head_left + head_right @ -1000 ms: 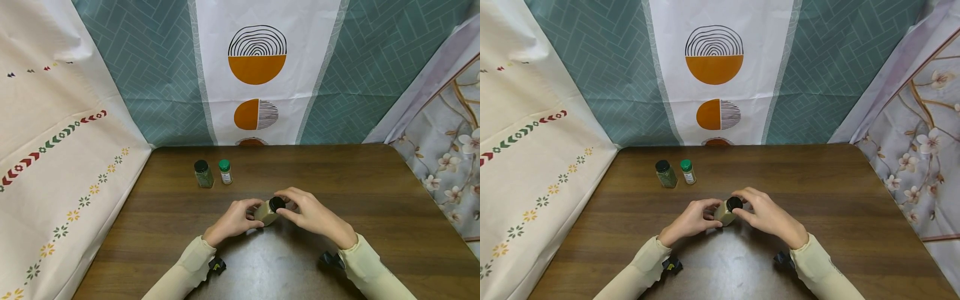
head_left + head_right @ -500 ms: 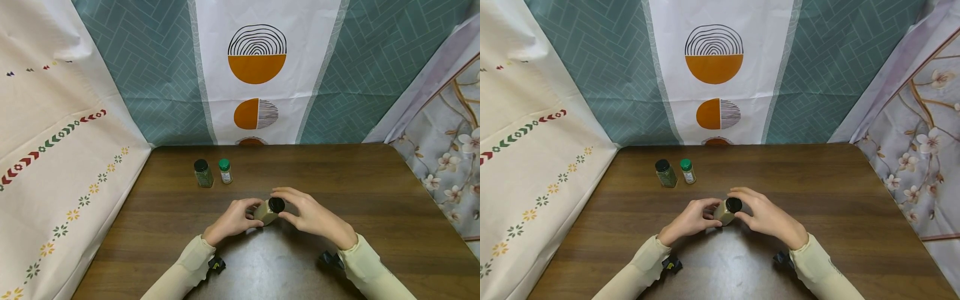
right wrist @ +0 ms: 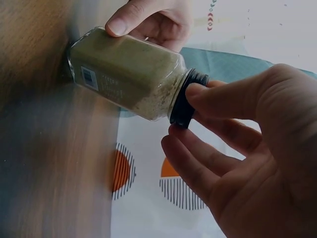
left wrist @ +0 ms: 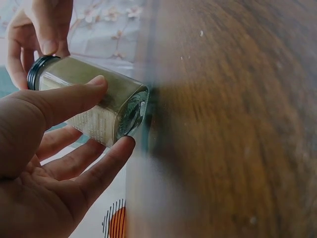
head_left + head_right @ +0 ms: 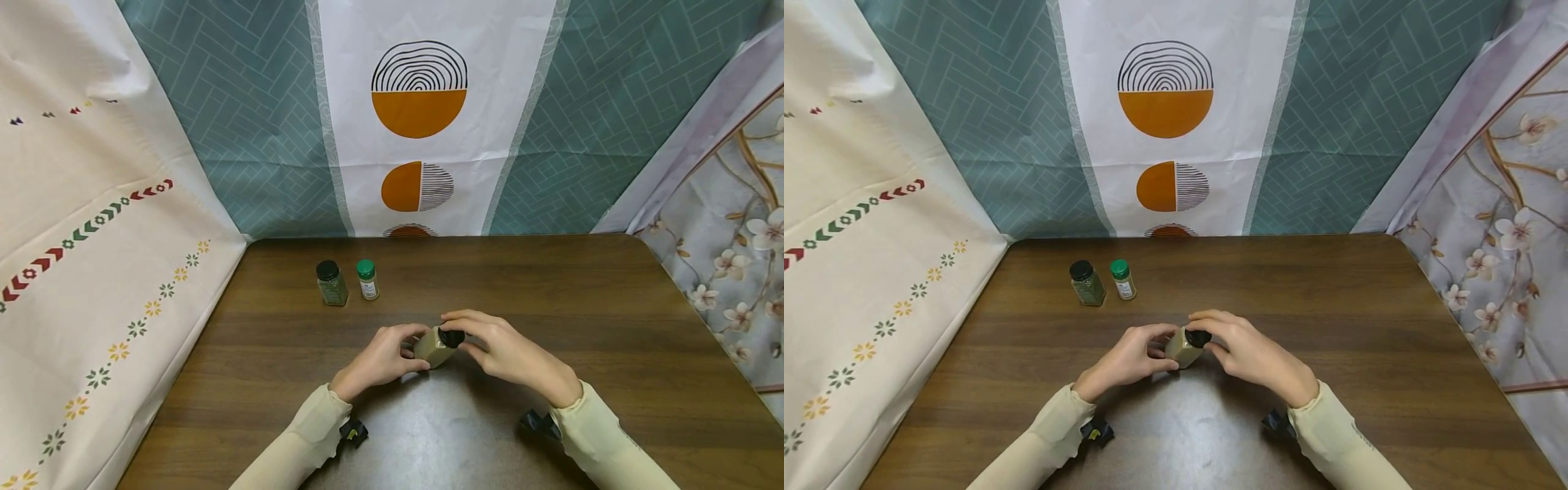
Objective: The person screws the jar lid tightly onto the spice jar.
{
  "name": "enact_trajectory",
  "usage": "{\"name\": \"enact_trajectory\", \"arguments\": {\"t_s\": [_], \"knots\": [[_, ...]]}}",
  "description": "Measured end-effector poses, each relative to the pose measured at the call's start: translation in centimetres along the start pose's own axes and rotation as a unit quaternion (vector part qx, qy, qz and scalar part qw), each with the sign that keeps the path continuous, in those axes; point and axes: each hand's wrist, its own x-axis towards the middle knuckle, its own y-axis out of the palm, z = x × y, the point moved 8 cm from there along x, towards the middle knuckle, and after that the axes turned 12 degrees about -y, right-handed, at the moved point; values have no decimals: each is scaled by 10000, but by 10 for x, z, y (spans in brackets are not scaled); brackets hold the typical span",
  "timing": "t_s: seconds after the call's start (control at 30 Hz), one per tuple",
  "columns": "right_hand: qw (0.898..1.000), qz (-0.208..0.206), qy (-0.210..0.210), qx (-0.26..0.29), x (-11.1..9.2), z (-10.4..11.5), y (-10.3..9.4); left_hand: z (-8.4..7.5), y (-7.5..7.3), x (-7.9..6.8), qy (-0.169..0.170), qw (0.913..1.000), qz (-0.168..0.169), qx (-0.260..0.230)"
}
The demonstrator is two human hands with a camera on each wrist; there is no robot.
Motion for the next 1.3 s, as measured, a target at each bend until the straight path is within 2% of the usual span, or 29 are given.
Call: {"name": "enact_trajectory", "arguments": {"t_s": [0.37,0.87,1.3], "knots": [[9995,-116,103,262,-1,-3,-1,0,0,0,90,10000,5,-42],[9978,-120,420,490,-3,-9,1,-2,0,0,-14,9999,-67,-92],[9951,-221,802,536,-2,-14,0,-1,-4,0,-109,9990,-287,-320]]}}
